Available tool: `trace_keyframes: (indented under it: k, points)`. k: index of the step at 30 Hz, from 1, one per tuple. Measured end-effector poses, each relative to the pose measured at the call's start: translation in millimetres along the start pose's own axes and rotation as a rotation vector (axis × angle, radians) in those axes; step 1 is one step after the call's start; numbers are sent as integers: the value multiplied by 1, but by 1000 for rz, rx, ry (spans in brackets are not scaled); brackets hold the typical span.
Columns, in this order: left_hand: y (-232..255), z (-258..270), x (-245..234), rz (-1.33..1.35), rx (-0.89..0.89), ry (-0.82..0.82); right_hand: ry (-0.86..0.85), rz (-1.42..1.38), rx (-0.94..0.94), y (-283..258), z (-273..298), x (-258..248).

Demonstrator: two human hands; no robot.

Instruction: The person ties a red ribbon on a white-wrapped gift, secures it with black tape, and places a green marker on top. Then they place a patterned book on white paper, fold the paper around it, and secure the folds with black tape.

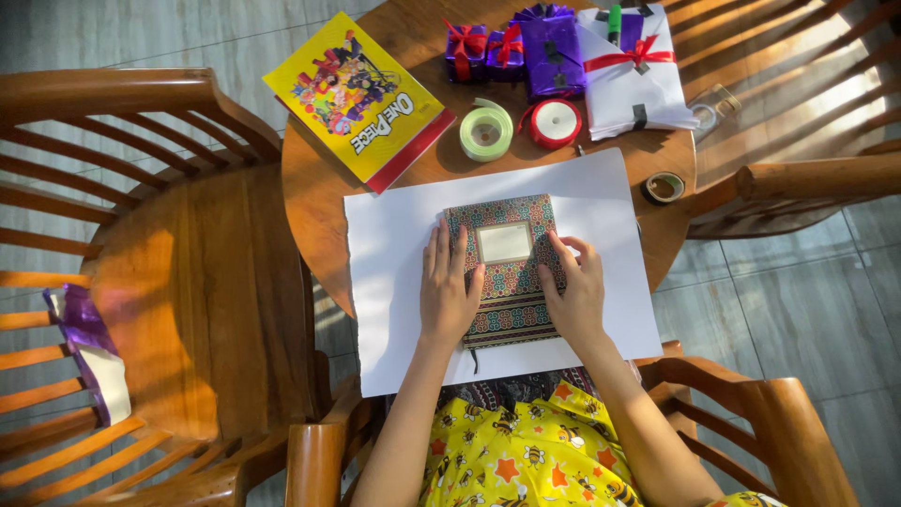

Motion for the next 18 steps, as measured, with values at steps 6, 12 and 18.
trace_keyframes:
  k: [6,12,18]
  points:
    - [1,-2,-4,7,-38,17,-52,21,32,0,-3,2]
    - [0,-2,-4,20,-44,14,-75,17,73,4,-5,5]
    - [1,-3,-3,-29,-29,-5,-44,87,-1,1,-12,8]
Point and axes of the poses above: each hand's wrist, its own z-axis away from the middle knuckle, its own x-axis out of the palm, y = z × x, the point moved 7 cm from there along -z, towards the middle knuckle, and after that the axes turned 2 degrees about z, right-handed, at the moved point
